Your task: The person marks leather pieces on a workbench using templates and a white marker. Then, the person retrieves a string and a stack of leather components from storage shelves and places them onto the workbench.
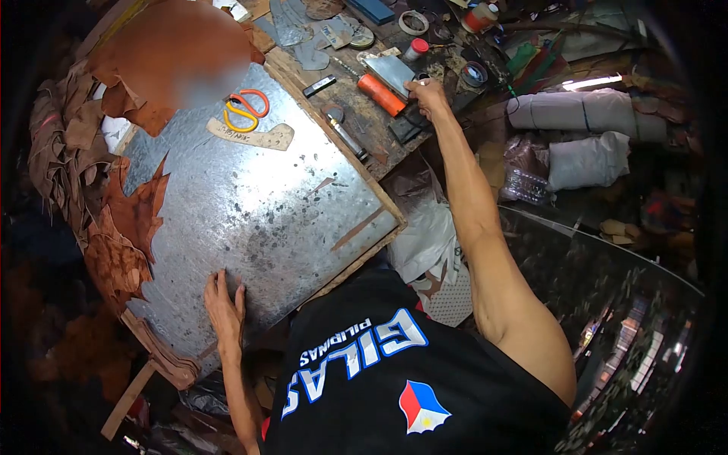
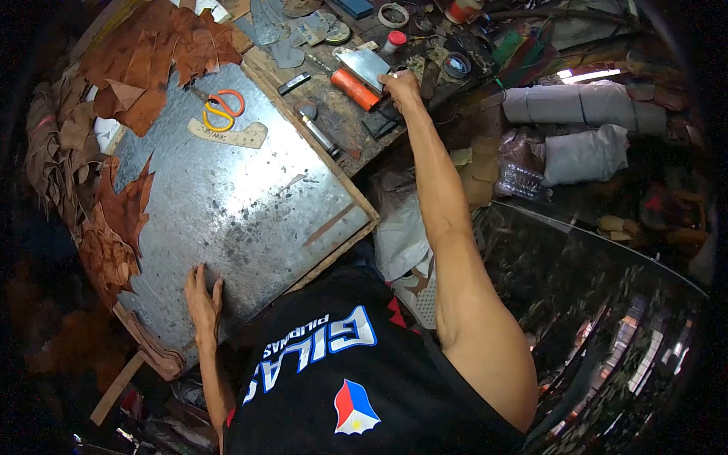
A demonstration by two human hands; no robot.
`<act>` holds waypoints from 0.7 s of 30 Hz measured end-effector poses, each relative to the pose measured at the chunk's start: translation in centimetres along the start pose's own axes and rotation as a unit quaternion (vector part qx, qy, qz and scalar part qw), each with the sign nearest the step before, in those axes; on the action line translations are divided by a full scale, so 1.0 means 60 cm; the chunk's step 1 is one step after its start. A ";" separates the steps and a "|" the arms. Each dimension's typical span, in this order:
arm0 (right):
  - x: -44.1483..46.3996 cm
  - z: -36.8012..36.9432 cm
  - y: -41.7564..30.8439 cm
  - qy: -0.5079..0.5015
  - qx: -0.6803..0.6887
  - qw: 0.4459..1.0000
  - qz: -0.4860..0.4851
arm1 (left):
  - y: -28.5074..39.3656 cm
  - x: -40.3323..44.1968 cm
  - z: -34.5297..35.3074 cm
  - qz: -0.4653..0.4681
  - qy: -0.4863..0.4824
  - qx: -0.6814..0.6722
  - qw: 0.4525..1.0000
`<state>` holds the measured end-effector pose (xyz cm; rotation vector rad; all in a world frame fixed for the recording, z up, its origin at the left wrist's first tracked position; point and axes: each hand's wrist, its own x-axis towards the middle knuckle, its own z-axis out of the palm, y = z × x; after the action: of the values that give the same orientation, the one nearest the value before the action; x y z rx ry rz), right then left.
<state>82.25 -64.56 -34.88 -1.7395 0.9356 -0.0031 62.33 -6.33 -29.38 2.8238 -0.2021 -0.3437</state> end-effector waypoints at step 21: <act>-0.404 0.175 -0.083 -0.341 0.273 0.899 0.020 | 0.024 0.118 -0.076 -0.095 -0.123 -0.699 0.698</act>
<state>73.06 -41.56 -24.45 -1.0676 0.3854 0.3240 70.14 -7.68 -26.21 1.2492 0.2393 -0.5796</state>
